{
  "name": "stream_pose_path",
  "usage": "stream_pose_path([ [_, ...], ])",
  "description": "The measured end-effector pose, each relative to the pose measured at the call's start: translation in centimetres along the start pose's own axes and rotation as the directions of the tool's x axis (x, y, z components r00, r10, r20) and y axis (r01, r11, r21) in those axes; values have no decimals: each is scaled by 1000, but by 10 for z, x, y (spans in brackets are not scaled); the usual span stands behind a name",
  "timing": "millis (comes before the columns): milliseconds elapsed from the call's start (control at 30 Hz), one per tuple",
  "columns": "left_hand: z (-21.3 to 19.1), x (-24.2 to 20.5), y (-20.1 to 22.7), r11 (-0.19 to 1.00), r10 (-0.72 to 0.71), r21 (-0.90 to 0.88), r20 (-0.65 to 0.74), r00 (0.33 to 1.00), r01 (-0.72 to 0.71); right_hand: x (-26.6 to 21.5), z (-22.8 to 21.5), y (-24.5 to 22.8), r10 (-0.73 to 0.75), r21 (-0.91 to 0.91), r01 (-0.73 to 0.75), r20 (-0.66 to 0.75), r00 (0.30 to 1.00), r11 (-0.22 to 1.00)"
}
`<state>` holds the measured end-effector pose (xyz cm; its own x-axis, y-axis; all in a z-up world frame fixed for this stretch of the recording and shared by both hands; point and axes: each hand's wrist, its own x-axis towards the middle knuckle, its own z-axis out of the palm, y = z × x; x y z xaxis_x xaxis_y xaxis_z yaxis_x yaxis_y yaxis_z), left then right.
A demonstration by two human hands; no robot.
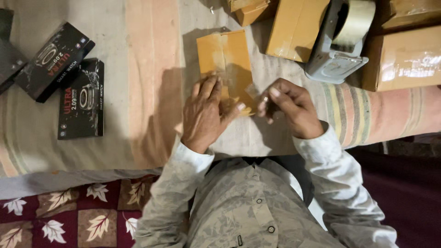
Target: The person places small black product boxes into larger brown cardboard shipping boxes, folds the flaps, and seals them with clear packing tape using a tape dispenser. The process is repeated for multiple units.
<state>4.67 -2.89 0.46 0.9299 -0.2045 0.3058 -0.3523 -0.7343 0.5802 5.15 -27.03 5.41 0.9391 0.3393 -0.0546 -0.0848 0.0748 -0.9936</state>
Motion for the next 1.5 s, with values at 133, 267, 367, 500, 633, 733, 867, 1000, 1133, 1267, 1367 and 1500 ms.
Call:
stream_pose_path([
  [133, -14, 52, -31, 984, -30, 179, 86, 996, 14, 11, 18, 4, 26, 54, -24, -42, 999, 998],
  [267, -4, 115, -71, 948, 288, 134, 20, 957, -288, -5, 28, 15, 23, 90, -19, -44, 999, 996],
  [367, 5, 126, -82, 996, 86, -8, 251, 964, -87, -16, 44, 33, -12, 155, 33, -134, 991, 987],
  [500, -6, 87, -68, 971, -187, 181, 167, 968, 156, -21, 53, 59, -310, -27, 319, -323, 894, 947],
  [633, -28, 18, -45, 853, -459, 273, -12, 888, 445, 17, 25, 55, -173, 78, 206, -305, 937, 976],
  [733, -24, -17, -32, 777, -595, 244, -16, 804, 580, 51, 10, 35, -80, -51, 75, -117, 990, 996],
  [867, -6, -32, -24, 884, -327, 250, -272, 905, 394, 78, 23, 4, -102, -441, 167, 168, 980, 882],
  [1000, 4, -35, -26, 925, -308, 112, -334, 891, 362, 94, 55, -8, 26, -720, 185, 271, 962, 668],
  [1133, 9, -38, -29, 909, -399, 13, -259, 880, 416, 103, 74, -1, -116, -753, 377, 376, 919, 539],
  [1267, 6, -38, -28, 925, -317, 93, -345, 883, 368, 100, 83, 14, -222, -863, 367, 305, 926, 347],
  [1367, 2, -34, -27, 926, -326, 80, -322, 889, 369, 98, 87, 28, -229, -939, 302, 261, 938, 166],
  [1500, 0, -29, -25, 875, -474, -2, -215, 854, 485, 99, 77, 40, -341, -913, 395, 342, 876, 99],
])
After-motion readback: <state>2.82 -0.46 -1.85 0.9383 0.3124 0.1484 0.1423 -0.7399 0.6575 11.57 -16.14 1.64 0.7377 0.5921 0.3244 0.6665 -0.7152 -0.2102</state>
